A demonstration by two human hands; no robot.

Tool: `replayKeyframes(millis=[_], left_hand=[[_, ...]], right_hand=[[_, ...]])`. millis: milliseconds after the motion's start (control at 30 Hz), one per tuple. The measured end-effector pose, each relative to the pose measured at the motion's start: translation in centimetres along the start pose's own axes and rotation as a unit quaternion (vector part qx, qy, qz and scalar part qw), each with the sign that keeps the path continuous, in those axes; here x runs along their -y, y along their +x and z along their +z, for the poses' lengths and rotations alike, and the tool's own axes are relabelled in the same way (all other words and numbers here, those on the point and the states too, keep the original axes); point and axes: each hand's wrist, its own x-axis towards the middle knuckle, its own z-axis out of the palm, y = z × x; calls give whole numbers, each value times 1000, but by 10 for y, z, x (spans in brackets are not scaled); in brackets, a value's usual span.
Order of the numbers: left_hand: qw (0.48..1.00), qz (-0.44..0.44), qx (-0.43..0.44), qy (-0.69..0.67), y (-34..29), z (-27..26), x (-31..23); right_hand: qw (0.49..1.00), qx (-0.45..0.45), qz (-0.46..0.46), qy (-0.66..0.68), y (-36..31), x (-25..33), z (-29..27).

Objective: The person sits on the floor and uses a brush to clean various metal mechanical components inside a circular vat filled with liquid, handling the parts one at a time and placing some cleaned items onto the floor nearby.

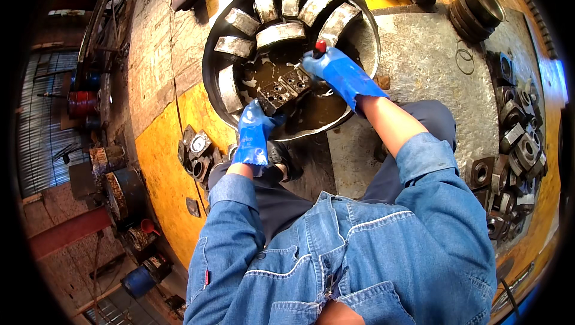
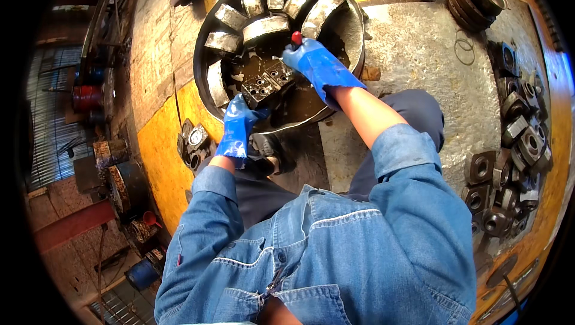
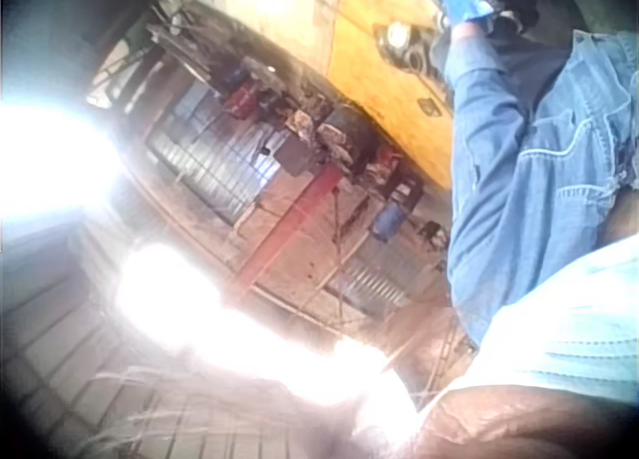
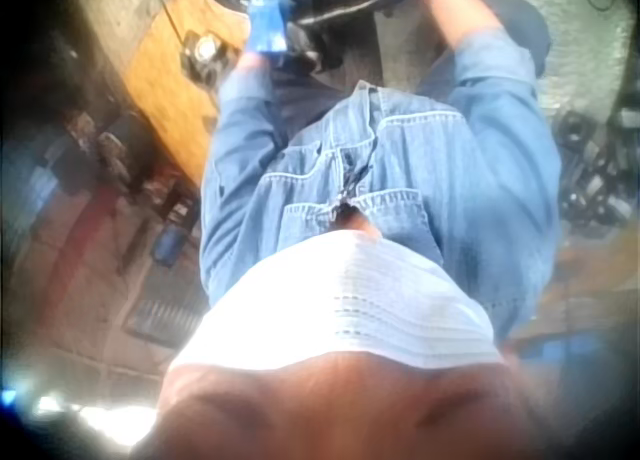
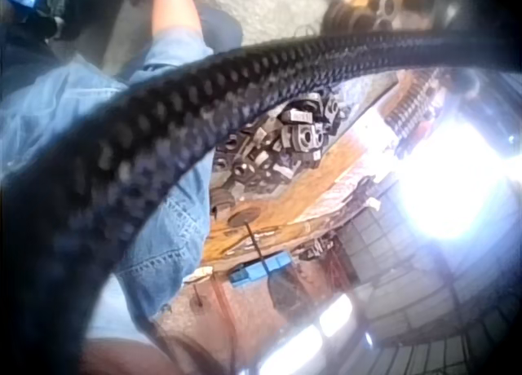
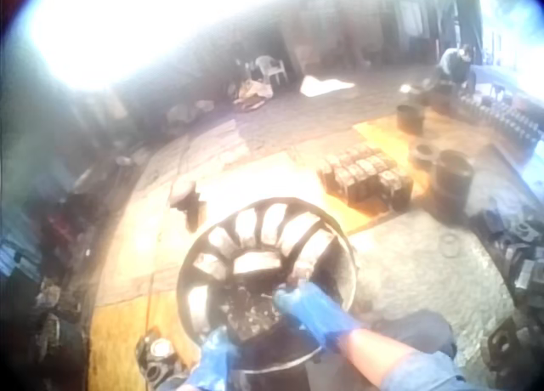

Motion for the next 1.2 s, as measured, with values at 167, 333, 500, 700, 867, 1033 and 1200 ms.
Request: replayKeyframes(millis=[167, 333, 500, 700, 867, 1033, 1200], left_hand=[[1000, -2, -1, 27, 3, -3, -11], [1000, -15, 4, 20, 2, -2, -3], [999, -7, -10, 30, 10, 8, 10], [1000, -7, -3, 1, -1, 3, 6], [1000, 10, -8, 19, 7, 4, 6], [999, -16, 27, 35, 9, -1, -10], [1000, -4, 4, -18, 2, 0, -3]], right_hand=[[988, 23, -134, 73, -34, 1, -7], [994, 60, 47, -77, 1, -3, -14], [984, -105, 35, -140, 19, -31, 1], [997, -42, -59, 22, -20, 23, 0], [986, -31, -112, 120, -59, 59, 16], [999, 11, -36, 39, -1, 30, 32], [999, 25, -18, -42, -26, 41, 23]])
